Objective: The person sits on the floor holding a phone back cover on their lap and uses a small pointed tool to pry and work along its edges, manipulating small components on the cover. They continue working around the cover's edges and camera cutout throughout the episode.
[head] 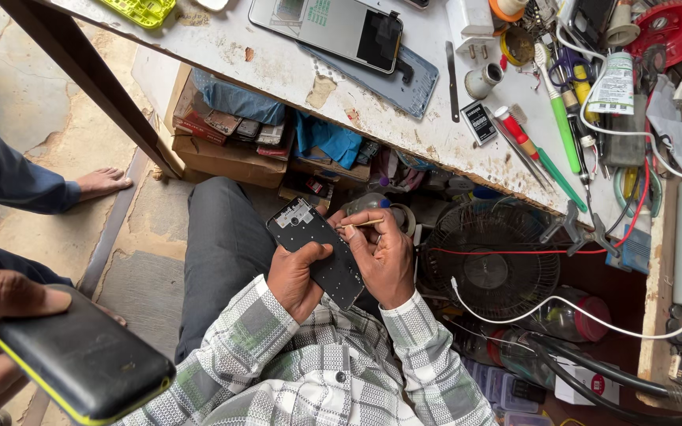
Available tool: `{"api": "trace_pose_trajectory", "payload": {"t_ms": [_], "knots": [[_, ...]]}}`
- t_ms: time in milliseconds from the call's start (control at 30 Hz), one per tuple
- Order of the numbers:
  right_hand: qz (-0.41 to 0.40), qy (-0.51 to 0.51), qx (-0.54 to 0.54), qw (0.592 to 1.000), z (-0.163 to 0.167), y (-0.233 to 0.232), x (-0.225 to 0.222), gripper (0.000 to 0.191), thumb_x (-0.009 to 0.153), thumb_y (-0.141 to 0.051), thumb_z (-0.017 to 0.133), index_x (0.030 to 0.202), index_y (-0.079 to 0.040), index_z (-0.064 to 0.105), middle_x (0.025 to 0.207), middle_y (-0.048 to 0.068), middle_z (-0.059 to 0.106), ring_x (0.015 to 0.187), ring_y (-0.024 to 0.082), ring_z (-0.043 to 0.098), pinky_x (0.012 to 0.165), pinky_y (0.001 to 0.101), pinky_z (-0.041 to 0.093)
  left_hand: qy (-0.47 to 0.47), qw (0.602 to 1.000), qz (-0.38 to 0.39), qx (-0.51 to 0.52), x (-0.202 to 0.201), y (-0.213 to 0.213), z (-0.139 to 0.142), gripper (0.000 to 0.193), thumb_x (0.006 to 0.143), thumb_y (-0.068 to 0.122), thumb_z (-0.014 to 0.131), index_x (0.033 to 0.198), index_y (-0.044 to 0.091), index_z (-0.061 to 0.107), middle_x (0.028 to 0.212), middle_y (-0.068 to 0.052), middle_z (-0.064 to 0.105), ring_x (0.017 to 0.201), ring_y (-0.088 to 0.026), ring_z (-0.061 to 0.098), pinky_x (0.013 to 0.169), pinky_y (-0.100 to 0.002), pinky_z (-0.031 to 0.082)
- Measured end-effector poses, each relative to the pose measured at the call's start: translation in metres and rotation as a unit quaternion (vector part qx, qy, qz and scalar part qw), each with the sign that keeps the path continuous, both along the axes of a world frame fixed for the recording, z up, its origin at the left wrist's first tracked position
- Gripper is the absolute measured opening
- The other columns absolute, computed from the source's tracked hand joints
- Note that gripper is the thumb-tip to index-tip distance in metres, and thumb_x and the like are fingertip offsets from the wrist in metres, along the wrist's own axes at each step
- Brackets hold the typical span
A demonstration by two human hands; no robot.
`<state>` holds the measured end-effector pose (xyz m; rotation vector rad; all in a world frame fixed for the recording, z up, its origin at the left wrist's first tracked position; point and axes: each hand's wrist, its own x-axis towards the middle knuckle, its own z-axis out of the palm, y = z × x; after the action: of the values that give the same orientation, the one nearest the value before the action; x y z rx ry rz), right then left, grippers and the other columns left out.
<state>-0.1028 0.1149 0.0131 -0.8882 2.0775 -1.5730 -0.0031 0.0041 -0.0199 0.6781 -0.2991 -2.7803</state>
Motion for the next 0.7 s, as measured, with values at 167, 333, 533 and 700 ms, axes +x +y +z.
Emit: {"api": "trace_pose_trajectory", "payload": {"t_ms": [167, 333, 533, 700], "knots": [[-0.003, 0.004, 0.003, 1.0, -0.002, 0.001, -0.001, 0.014, 0.101, -0.004, 0.063, 0.112, 0.001, 0.057, 0.106, 0.012, 0.073, 0.101, 0.018, 0.076, 0.088, 0.03, 0.066, -0.013, 1.0, 0.003, 0.006, -0.002, 0.001, 0.001, 0.073, 0.079, -0.013, 0.05, 0.149, 0.001, 0.037, 0.15, -0.024, 0.052, 0.116, -0.026, 0.066, 0.097, -0.039, 0.061], [-0.008, -0.019, -0.034, 0.999, -0.008, 0.001, -0.002, 0.013, 0.104, -0.006, 0.058, 0.114, 0.003, 0.054, 0.107, 0.015, 0.069, 0.099, 0.021, 0.076, 0.09, 0.0328, 0.066, -0.004, 1.0, 0.009, -0.003, -0.001, 0.0, 0.002, 0.074, 0.08, -0.012, 0.051, 0.151, 0.002, 0.037, 0.15, -0.024, 0.053, 0.113, -0.027, 0.066, 0.094, -0.039, 0.061], [0.0, -0.059, -0.077, 0.995, -0.017, 0.001, -0.005, 0.016, 0.108, -0.008, 0.052, 0.118, 0.001, 0.044, 0.112, 0.016, 0.061, 0.103, 0.023, 0.073, 0.093, 0.0355, 0.066, -0.01, 1.0, 0.012, -0.003, 0.002, -0.001, 0.003, 0.074, 0.08, -0.013, 0.049, 0.151, 0.002, 0.036, 0.148, -0.026, 0.052, 0.115, -0.027, 0.068, 0.093, -0.04, 0.063], [-0.006, -0.086, -0.078, 0.993, -0.019, 0.003, -0.01, 0.018, 0.106, -0.009, 0.053, 0.118, 0.001, 0.043, 0.112, 0.015, 0.06, 0.104, 0.024, 0.073, 0.091, 0.0369, 0.066, 0.027, 0.999, 0.018, -0.01, 0.002, 0.0, -0.002, 0.075, 0.081, -0.014, 0.048, 0.154, 0.001, 0.035, 0.152, -0.026, 0.051, 0.114, -0.027, 0.065, 0.091, -0.037, 0.063]]}}
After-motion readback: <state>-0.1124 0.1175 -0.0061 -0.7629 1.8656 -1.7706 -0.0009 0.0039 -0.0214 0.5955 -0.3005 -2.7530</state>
